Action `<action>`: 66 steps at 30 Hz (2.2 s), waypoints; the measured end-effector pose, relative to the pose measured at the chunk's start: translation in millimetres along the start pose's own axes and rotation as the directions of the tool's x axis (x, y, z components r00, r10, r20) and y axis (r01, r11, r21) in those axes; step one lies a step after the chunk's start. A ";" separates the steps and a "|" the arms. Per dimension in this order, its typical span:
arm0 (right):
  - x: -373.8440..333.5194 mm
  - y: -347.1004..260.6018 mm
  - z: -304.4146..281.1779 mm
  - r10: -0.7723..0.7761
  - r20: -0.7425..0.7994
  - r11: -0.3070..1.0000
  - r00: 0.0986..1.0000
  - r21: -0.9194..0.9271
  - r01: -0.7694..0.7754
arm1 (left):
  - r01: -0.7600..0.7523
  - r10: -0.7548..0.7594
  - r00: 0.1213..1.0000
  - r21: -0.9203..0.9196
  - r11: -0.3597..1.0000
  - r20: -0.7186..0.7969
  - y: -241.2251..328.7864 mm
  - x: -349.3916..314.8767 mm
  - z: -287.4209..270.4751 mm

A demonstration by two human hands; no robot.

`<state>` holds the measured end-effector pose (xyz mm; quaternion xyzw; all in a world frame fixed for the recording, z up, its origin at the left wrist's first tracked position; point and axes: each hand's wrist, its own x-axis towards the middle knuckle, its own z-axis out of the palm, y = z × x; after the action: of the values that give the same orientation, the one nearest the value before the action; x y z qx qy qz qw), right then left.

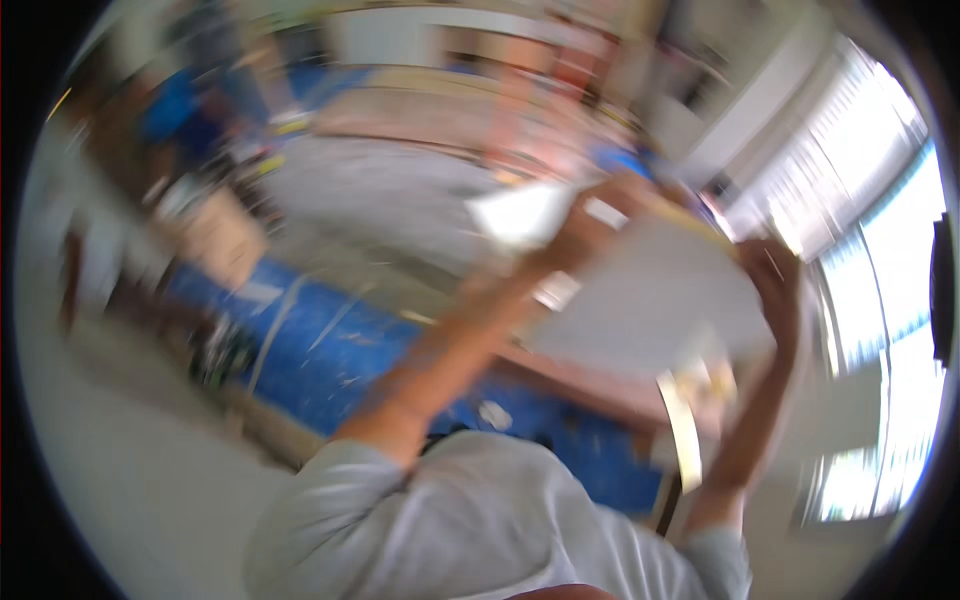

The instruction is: The person applies adhesive edging tape to the edges of a laminate wood panel, smooths it down with a block, trims the excess, and wipes the edges with a cloth.

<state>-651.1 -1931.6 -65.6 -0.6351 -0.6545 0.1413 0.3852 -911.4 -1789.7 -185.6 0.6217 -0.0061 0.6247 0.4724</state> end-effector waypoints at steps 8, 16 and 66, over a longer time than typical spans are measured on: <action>-42.5 116.0 -94.6 -0.110 -0.308 0.991 0.945 0.043 0.129 | -0.175 0.141 0.982 0.337 0.925 0.124 9.5 24.6 -21.5; -35.6 183.7 -77.8 -0.142 -0.407 0.622 0.903 0.672 0.401 | -0.108 -0.014 0.973 0.504 0.857 0.232 43.7 37.5 -9.8; 2.7 218.0 -41.6 0.224 -0.704 0.352 0.674 0.703 0.618 | -0.556 0.015 0.829 0.820 0.137 0.560 -91.6 88.9 294.9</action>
<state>-464.9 -1908.2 -184.1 -0.2154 -0.3382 0.1711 0.9000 -609.8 -1862.7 -102.3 0.8787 0.1621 0.4142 -0.1732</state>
